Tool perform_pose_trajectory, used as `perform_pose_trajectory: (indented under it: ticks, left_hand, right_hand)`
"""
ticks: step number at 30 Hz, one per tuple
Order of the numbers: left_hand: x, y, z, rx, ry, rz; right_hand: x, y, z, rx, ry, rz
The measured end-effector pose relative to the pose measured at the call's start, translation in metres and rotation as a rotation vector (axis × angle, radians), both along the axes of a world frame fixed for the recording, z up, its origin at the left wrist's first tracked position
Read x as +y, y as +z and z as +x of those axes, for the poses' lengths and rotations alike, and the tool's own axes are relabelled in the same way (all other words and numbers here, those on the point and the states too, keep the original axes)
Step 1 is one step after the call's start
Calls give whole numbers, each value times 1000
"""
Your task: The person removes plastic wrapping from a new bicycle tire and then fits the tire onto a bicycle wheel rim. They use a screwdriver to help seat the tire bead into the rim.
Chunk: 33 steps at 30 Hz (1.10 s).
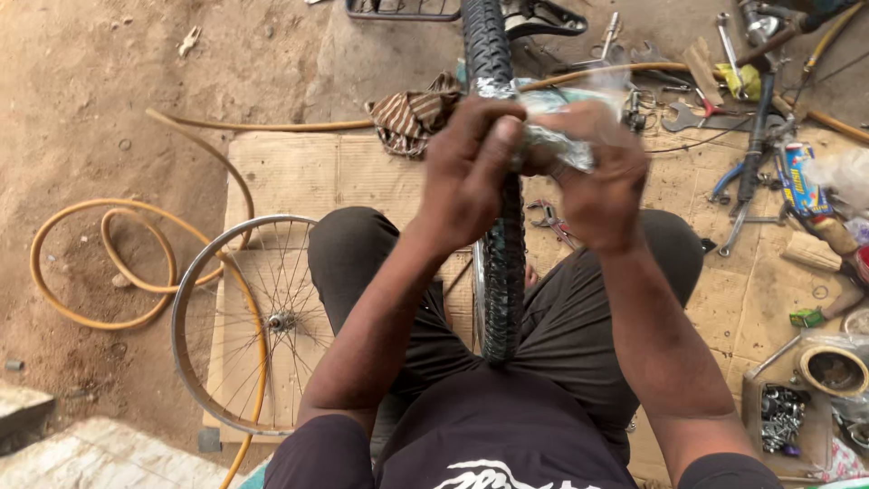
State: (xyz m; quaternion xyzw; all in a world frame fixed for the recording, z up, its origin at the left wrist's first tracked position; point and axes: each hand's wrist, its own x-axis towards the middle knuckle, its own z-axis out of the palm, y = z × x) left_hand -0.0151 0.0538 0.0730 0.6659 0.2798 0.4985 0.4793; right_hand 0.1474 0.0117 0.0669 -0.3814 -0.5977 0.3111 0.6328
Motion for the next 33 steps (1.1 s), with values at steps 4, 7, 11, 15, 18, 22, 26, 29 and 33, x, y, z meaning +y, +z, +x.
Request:
perform_pose_trajectory:
  ticks: [4, 7, 11, 15, 18, 22, 26, 29, 33]
  left_hand:
    - [8, -18, 16, 233, 245, 454]
    - [43, -42, 6, 94, 684, 838]
    - [63, -87, -9, 179, 445, -89]
    - [53, -126, -6, 584, 363, 212]
    - [47, -133, -2, 721, 222, -57]
    - [45, -92, -32, 585, 353, 0]
    - [19, -26, -61, -220, 369, -195]
    - [28, 4, -34, -444, -2, 51]
    - [44, 7, -12, -236, -54, 339]
  right_hand:
    - [8, -15, 3, 95, -154, -13]
    - [25, -38, 18, 42, -315, 53]
    - [57, -91, 32, -274, -422, -131]
    - [62, -157, 13, -589, -222, -298]
    - [51, -179, -5, -76, 26, -637]
    - [42, -135, -5, 237, 133, -880]
    - [30, -51, -1, 224, -115, -241]
    - [22, -17, -13, -116, 9, 161]
    - [21, -25, -11, -175, -231, 234]
